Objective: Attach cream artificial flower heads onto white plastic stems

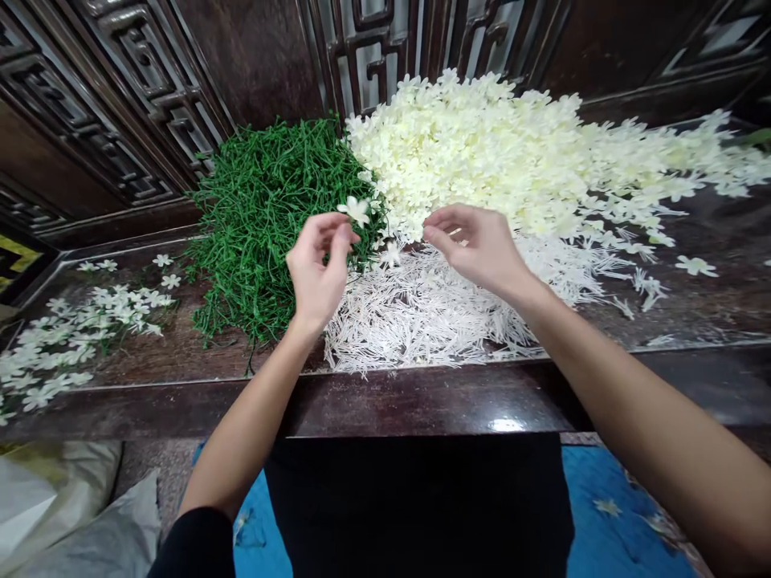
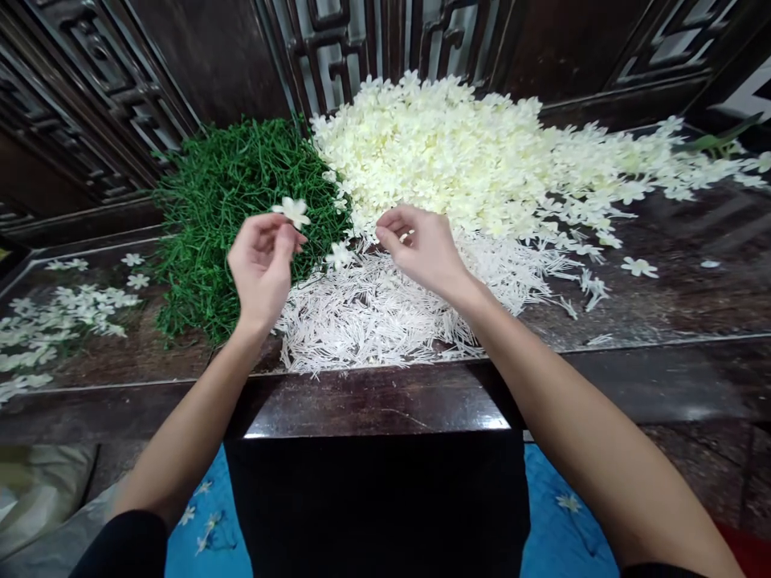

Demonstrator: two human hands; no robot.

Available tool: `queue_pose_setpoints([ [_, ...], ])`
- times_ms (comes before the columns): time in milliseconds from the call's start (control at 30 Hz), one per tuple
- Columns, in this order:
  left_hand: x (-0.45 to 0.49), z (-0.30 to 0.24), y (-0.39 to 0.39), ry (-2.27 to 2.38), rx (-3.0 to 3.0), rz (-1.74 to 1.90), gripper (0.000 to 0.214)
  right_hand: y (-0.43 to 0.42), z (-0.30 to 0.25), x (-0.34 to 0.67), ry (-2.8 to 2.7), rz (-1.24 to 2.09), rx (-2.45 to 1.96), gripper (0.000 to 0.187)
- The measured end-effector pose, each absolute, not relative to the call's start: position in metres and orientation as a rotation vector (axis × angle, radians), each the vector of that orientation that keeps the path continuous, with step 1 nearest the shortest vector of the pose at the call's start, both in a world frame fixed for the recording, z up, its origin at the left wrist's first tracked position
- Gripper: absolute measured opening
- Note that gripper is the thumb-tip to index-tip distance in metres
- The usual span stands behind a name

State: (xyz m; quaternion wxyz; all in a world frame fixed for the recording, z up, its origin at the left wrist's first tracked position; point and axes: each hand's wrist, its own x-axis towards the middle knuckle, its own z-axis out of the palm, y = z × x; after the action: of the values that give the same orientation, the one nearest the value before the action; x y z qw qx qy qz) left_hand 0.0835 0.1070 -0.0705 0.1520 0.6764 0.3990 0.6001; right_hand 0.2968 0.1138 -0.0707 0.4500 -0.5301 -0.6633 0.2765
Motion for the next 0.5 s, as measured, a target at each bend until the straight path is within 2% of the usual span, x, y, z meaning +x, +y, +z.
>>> queue_pose_setpoints([
  [133, 0.049, -0.042, 0.107, 1.239, 1.945, 2.042, 0.009, 0.116, -0.077, 0.299, -1.909, 0.661, -1.328, 0.012],
  [300, -0.043, -0.017, 0.091, 1.684, 1.802, 2.271, 0.008, 0.117, -0.080, 0.302, -1.942, 0.587, -1.295, 0.013],
  [433, -0.139, -0.013, 0.081, 2.232, 1.487, 2.166, 0.008, 0.118, -0.082, 0.302, -1.947, 0.546, -1.260, 0.013],
  [500, -0.183, -0.014, 0.078, 2.558, 1.370, 1.994, 0.006, 0.118, -0.082, 0.302, -1.938, 0.551, -1.248, 0.011],
])
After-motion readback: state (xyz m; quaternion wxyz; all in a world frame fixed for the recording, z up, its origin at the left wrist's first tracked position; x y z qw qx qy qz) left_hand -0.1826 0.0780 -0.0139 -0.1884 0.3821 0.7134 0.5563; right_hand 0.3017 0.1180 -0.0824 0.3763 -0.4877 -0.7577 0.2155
